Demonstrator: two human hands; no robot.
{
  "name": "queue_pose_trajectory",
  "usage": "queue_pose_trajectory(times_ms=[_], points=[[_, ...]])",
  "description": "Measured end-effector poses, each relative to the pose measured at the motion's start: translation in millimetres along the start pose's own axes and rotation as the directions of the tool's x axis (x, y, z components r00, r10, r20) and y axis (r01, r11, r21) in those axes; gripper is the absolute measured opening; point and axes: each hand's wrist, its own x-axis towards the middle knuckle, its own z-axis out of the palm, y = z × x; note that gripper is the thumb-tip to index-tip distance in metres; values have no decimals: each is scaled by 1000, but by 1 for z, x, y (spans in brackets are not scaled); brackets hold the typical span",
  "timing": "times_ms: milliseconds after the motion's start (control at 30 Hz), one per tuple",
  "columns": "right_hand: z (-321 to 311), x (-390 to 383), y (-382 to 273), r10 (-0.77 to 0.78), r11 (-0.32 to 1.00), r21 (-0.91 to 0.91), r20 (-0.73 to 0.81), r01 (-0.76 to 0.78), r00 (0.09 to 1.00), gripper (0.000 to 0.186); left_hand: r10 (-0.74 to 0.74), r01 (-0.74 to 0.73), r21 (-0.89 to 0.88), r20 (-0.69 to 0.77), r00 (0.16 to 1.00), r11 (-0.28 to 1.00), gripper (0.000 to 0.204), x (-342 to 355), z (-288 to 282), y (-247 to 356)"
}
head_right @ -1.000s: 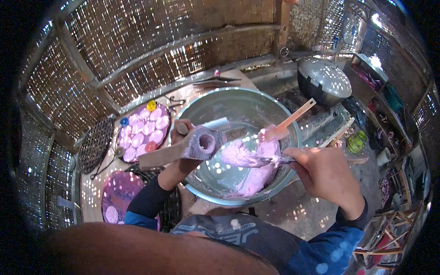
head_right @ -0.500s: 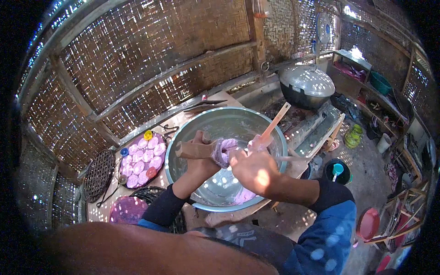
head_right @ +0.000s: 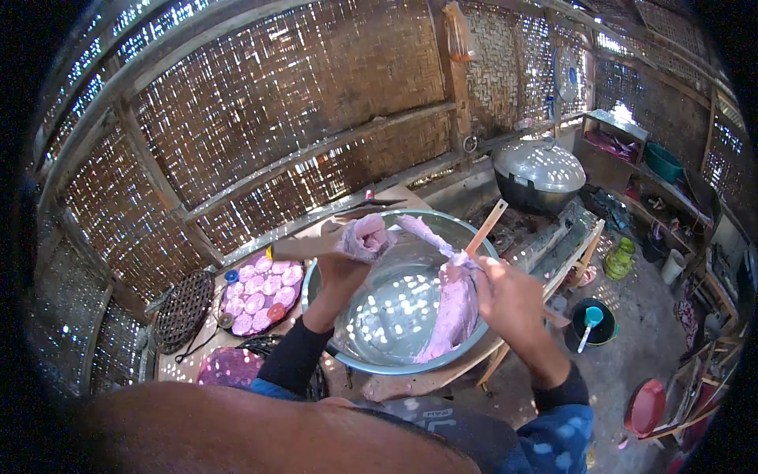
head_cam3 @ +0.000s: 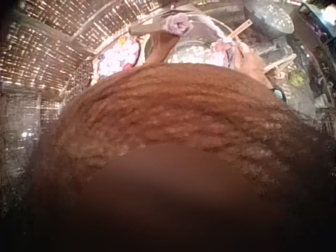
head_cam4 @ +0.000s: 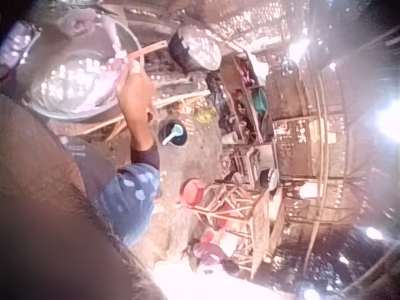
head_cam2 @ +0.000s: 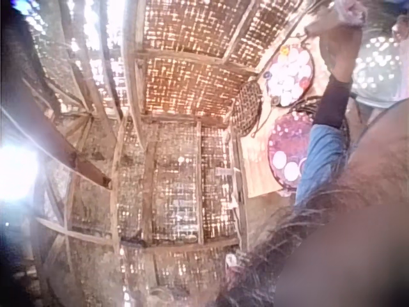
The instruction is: The person scoops pink batter from a large metal bowl and fills a wooden mold. They press the batter into the mold's cavity, then invert the mold to release a formed pink cake onto a woven tray. This process is repeated multiple times.
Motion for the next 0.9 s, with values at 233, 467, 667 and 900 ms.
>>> queue_pose_trajectory(times_ms=[233, 467, 667, 900], points=[[79, -16, -19, -5, 926, 373, -135, 55, 991, 21, 113, -109, 103, -38, 993, 989, 28, -15, 9, -6], [60, -32, -26, -151, 911, 394, 37, 124, 988, 19, -380, 418, -398, 172, 909, 817, 48, -22, -9, -15], [18, 2, 15, -264, 957, -72, 194, 283, 945, 14, -292, 257, -229, -136, 947, 939, 31, -13, -90, -70], [96, 8, 46, -165, 760, -514, 439, 398, 883, 10, -547, 68, -979, -51, 835, 194, 24, -26, -192, -40]])
